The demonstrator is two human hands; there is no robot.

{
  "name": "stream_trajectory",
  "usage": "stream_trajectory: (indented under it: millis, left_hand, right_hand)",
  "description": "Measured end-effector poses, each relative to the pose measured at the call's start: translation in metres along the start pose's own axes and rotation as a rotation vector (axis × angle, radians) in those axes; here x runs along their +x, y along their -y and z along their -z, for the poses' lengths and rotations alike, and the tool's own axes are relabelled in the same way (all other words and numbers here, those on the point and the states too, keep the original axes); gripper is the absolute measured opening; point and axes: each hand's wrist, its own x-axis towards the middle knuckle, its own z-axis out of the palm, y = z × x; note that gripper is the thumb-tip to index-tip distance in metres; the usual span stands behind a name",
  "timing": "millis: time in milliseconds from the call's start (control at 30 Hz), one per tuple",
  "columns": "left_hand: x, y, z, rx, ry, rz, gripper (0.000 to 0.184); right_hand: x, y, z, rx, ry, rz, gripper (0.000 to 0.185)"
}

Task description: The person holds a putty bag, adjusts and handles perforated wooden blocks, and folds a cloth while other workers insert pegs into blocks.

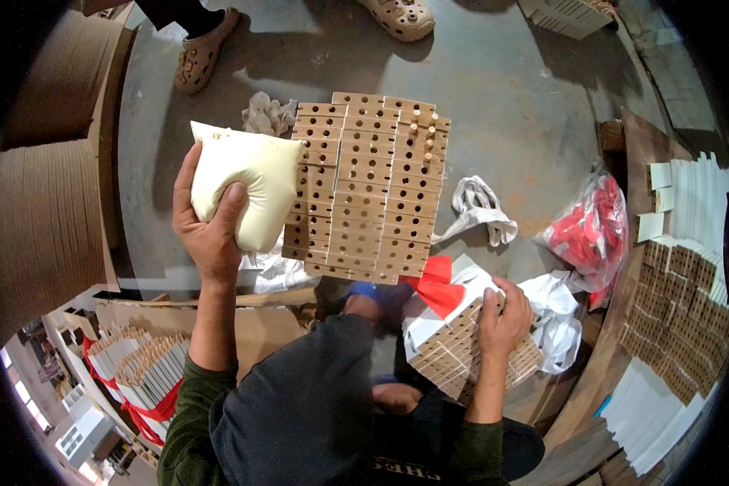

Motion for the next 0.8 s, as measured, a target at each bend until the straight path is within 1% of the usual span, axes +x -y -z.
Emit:
stream_trajectory:
  millis: [200, 300, 367, 467, 600, 800]
  left_hand:
    - [0.001, 0.001, -0.001, -0.003, 0.028, 0.020, 0.056]
    - [0.001, 0.001, -0.003, 0.045, 0.032, 0.019, 0.055]
    - [0.003, 0.002, -0.007, 0.082, -0.006, -0.002, 0.054]
    - [0.005, 0.004, -0.010, 0.020, -0.036, 0.019, 0.053]
    - [0.008, 0.004, -0.009, 0.014, -0.056, -0.015, 0.054]
    - [0.009, 0.001, -0.009, 0.029, -0.025, -0.014, 0.057]
  right_hand:
    - [0.002, 0.003, 0.002, 0.024, 0.010, -0.007, 0.026]
    - [0.002, 0.002, 0.002, 0.020, -0.003, 0.006, 0.026]
    - [0.001, 0.001, 0.001, 0.017, -0.003, 0.009, 0.026]
    - [0.001, 0.001, 0.002, 0.013, 0.001, 0.010, 0.026]
    - [0.001, 0.000, 0.002, 0.020, 0.007, 0.010, 0.027]
    - [0.001, 0.000, 0.001, 0.025, -0.010, 0.014, 0.027]
